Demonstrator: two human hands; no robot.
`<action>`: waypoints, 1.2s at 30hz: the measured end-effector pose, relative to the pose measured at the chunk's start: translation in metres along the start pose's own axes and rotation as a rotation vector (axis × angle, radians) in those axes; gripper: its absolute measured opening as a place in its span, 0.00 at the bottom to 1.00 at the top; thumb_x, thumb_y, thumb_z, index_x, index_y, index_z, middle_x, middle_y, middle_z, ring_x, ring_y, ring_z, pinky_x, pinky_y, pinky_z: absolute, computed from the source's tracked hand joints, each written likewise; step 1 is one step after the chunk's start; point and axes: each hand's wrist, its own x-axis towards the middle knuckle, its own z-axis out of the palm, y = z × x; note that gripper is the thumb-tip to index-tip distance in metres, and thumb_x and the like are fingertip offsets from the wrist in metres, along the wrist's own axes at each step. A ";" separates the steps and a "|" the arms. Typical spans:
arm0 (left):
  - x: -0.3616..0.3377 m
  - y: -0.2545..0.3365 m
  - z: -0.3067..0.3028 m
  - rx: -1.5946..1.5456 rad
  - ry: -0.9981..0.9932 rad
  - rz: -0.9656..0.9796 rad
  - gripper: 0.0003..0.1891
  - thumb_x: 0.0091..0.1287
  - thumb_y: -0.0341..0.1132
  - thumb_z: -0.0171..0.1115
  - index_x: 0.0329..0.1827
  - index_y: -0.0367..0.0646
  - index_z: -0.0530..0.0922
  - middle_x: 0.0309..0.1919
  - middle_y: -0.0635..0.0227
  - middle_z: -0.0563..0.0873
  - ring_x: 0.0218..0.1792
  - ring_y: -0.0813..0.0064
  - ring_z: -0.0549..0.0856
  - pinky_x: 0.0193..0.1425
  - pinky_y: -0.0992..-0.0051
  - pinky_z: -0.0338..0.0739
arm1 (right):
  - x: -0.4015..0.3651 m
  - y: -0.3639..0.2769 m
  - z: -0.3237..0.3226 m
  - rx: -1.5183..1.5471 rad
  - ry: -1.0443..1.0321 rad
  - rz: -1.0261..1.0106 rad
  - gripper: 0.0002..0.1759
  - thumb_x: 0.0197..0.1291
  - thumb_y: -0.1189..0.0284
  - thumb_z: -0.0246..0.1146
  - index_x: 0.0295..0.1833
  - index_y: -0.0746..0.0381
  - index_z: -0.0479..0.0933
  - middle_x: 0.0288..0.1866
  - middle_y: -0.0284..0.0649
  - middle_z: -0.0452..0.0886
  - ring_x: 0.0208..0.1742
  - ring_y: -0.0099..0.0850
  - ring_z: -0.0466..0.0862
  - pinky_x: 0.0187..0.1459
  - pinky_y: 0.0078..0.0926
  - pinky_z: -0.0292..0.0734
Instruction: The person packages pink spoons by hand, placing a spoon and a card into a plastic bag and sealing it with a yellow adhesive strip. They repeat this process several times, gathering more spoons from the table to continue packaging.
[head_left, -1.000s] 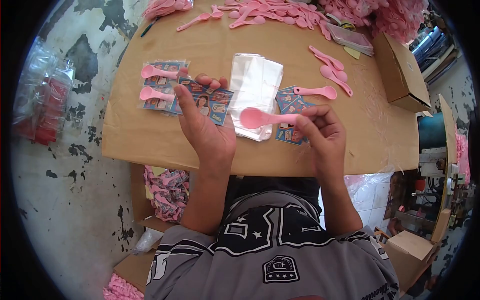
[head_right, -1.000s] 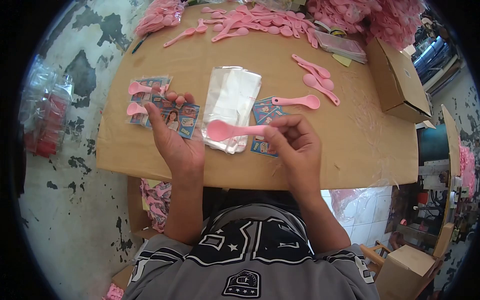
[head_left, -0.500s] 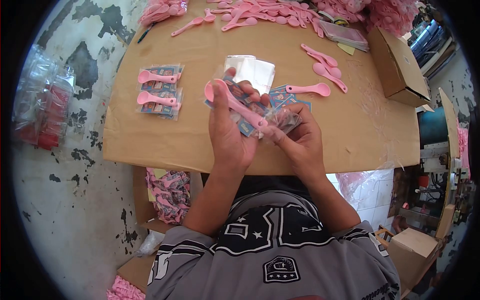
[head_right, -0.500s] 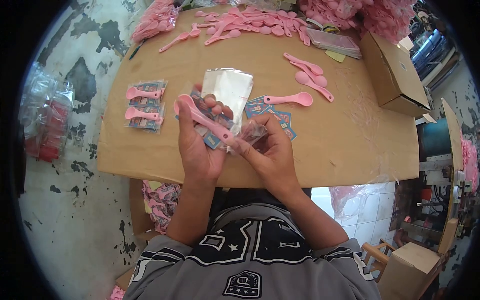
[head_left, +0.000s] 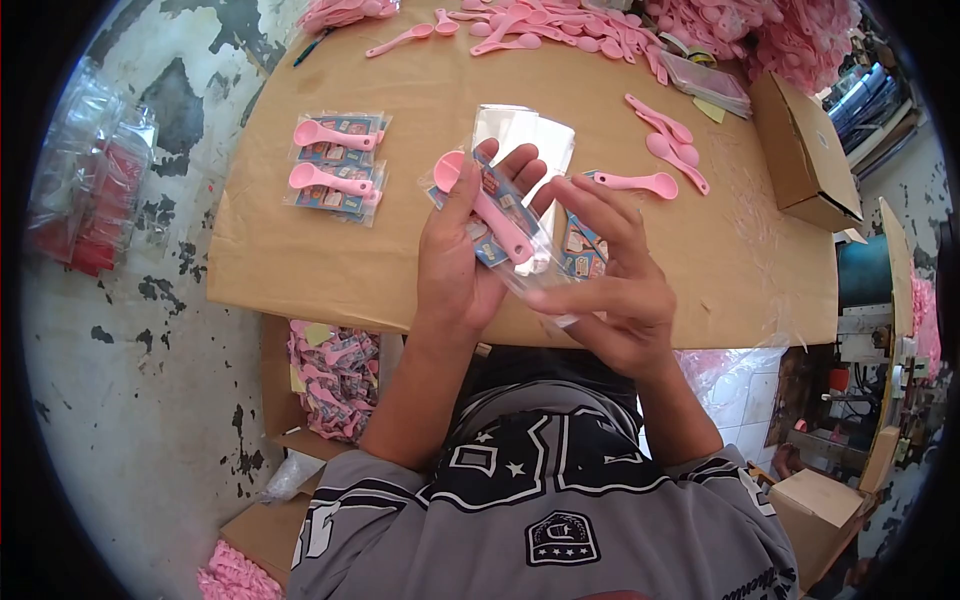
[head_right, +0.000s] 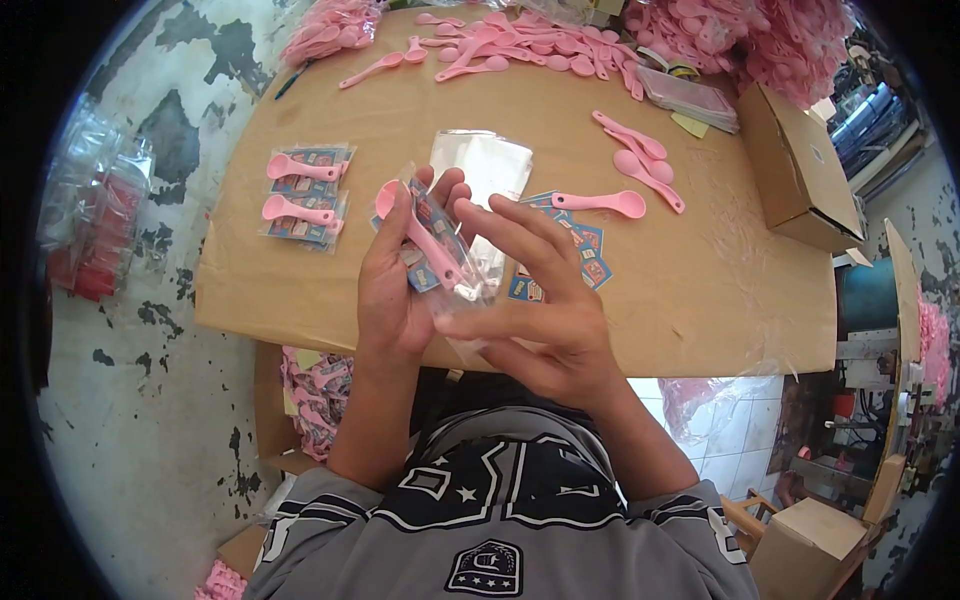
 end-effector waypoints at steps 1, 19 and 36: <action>0.001 0.003 -0.002 -0.018 0.006 -0.008 0.21 0.88 0.45 0.52 0.74 0.41 0.67 0.68 0.48 0.80 0.70 0.58 0.82 0.78 0.55 0.79 | 0.000 0.001 -0.001 0.124 0.051 0.020 0.12 0.63 0.72 0.75 0.51 0.53 0.94 0.82 0.53 0.74 0.83 0.51 0.68 0.79 0.50 0.63; -0.008 -0.014 -0.003 0.087 -0.090 -0.219 0.31 0.88 0.51 0.47 0.84 0.39 0.62 0.78 0.49 0.74 0.76 0.58 0.78 0.80 0.56 0.74 | 0.009 0.014 -0.011 -0.100 0.030 0.072 0.16 0.53 0.70 0.74 0.49 0.46 0.95 0.77 0.43 0.80 0.82 0.53 0.71 0.76 0.50 0.70; -0.008 -0.022 0.012 0.687 -0.225 -0.009 0.27 0.83 0.32 0.62 0.81 0.32 0.69 0.62 0.45 0.89 0.63 0.65 0.90 0.67 0.69 0.84 | -0.005 0.007 -0.021 0.377 0.315 0.687 0.41 0.65 0.75 0.77 0.81 0.65 0.67 0.41 0.37 0.87 0.41 0.20 0.84 0.43 0.22 0.78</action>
